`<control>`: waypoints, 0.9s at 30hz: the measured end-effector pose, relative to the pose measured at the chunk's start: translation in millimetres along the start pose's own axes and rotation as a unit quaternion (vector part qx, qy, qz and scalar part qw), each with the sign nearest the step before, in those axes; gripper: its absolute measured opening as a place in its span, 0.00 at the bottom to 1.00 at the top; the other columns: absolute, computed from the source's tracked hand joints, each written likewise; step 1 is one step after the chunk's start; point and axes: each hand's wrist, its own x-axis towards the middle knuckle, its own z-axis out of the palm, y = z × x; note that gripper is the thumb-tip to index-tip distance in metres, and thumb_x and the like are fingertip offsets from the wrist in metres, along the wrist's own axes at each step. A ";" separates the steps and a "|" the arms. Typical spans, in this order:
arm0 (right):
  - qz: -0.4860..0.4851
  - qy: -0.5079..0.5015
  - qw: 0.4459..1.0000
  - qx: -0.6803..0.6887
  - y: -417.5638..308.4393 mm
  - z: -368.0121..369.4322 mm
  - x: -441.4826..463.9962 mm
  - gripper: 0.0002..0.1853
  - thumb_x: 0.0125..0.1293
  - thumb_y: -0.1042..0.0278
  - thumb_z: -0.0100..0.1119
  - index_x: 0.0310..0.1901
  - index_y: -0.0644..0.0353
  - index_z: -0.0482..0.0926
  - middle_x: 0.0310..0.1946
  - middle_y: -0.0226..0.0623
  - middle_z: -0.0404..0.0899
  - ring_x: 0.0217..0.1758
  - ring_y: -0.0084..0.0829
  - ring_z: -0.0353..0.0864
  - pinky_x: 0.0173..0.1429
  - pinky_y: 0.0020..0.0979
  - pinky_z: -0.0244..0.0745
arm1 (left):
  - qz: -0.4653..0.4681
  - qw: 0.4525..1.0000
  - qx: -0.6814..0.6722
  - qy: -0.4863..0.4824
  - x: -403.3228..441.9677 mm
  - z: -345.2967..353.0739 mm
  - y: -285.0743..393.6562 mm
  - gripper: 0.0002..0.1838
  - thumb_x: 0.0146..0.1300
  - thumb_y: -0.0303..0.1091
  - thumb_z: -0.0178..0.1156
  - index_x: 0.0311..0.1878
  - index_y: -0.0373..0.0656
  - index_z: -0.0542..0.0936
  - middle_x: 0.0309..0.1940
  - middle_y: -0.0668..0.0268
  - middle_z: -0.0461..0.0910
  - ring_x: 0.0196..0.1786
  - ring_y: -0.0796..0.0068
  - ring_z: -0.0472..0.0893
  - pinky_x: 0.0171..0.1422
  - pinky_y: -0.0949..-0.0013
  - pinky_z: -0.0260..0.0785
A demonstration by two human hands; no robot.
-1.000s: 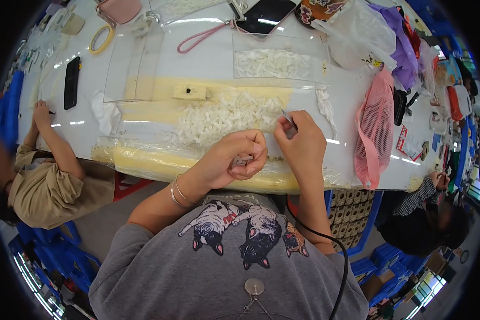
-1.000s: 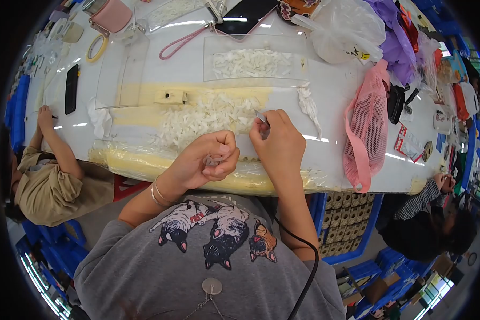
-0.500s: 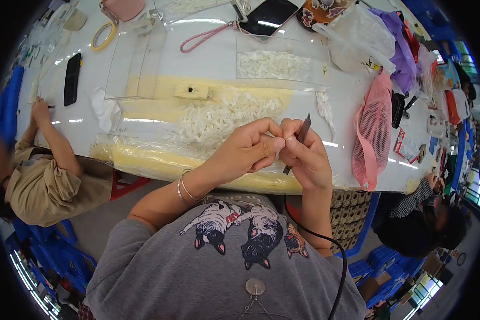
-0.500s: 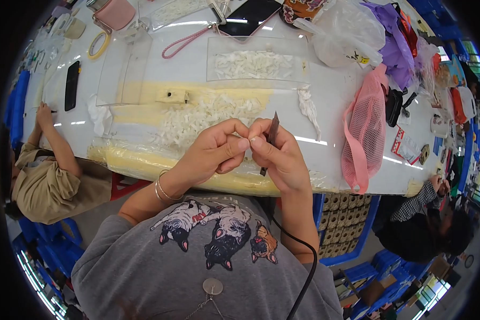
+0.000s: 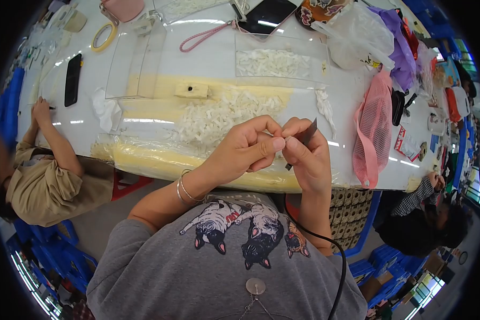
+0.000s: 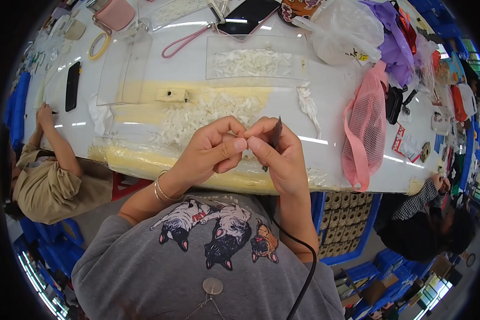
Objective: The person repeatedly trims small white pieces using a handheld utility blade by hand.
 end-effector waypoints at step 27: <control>-0.242 -0.009 0.848 -0.472 -11.1 6.9 -15.7 0.25 0.66 0.78 0.65 0.66 0.60 0.80 0.24 0.34 0.72 0.22 0.26 0.67 0.28 0.28 0.62 | -0.085 0.975 -0.201 -0.044 -2.3 -8.9 3.5 0.11 0.78 0.37 0.53 0.40 0.41 0.76 0.15 0.75 0.64 0.17 0.86 0.58 0.21 0.77 0.45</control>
